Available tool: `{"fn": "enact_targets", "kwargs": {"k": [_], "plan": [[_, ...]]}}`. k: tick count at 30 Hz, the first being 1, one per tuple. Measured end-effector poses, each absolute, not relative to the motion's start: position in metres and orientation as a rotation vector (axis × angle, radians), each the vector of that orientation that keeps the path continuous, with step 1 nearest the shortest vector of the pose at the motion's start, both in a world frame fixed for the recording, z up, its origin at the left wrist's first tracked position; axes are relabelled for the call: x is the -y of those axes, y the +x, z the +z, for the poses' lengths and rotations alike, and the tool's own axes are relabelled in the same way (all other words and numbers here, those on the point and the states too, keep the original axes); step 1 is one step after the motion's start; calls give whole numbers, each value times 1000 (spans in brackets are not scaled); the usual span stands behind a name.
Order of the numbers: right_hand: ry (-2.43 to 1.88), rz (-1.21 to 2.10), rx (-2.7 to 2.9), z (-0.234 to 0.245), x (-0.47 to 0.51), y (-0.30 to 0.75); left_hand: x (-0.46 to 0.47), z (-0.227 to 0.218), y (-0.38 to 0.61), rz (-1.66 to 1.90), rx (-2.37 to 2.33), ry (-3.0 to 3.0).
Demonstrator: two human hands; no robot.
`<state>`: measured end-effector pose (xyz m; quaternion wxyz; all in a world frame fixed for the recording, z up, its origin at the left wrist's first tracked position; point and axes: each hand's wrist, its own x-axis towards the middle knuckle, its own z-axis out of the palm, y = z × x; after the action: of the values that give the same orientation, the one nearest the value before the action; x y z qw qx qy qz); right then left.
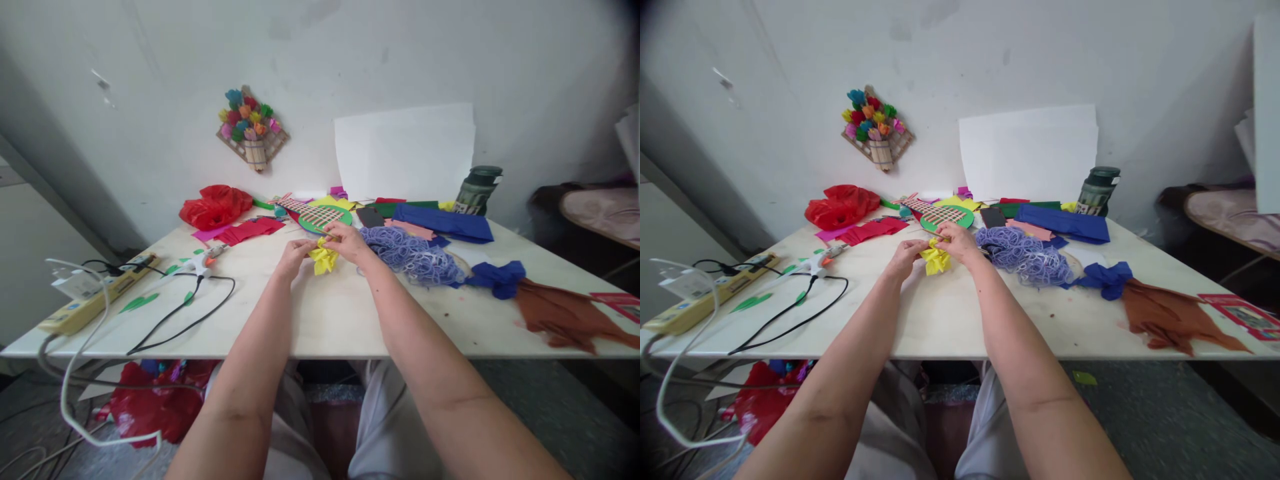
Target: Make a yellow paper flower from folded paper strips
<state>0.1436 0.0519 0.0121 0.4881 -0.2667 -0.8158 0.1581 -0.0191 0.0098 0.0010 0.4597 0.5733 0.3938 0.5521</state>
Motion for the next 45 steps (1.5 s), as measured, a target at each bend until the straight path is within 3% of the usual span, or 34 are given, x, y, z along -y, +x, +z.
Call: {"fn": "enact_targets", "kwargs": {"k": [22,45], "plan": [[-549,492,1979,13,-49,144,-17,-2,-16,1429,-1082,1465],[-738,346,2021,15,-45,141,-20,-3,-13,1402,-1274,1584]]}}
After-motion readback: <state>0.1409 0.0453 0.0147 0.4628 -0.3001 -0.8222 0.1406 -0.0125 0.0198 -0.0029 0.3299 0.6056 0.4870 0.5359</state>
